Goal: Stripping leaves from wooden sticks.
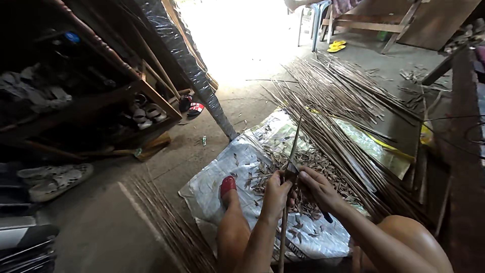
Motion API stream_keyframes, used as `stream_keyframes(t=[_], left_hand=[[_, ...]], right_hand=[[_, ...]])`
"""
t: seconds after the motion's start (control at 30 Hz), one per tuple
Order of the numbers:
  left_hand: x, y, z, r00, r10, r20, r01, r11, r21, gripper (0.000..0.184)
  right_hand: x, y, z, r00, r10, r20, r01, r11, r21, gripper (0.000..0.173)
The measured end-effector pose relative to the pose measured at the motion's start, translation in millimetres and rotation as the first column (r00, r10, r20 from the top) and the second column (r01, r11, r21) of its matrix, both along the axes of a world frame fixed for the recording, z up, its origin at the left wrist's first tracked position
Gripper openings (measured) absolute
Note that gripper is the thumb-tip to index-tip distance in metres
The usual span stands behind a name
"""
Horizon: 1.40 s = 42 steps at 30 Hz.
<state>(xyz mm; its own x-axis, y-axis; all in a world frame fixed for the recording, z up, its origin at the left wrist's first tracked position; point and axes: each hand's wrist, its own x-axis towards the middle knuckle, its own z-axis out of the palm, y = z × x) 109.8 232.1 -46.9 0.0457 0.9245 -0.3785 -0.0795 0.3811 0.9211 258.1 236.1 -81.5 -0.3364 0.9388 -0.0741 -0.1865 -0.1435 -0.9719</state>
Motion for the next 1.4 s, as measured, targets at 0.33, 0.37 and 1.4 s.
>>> stream_keyframes(t=[0.33,0.37,1.4], left_hand=[[-5.5,-1.5,6.5,0.988,-0.040,0.148,0.052,0.995,-0.080,0.008],[-6.0,-1.7,6.8,0.986,-0.052,0.159,0.066,0.994,-0.083,0.008],[10.2,-3.6,-6.6,0.988,-0.156,-0.001,0.155,0.982,-0.111,0.013]], right_hand=[[10.7,7.4,-17.5,0.783,-0.367,0.502,-0.066,0.754,0.653,0.047],[12.5,8.7,-17.9,0.767,-0.392,0.507,-0.073,0.732,0.677,0.046],[20.2,19.0,8.5,0.980,-0.173,-0.095,0.136,0.940,-0.312,0.042]])
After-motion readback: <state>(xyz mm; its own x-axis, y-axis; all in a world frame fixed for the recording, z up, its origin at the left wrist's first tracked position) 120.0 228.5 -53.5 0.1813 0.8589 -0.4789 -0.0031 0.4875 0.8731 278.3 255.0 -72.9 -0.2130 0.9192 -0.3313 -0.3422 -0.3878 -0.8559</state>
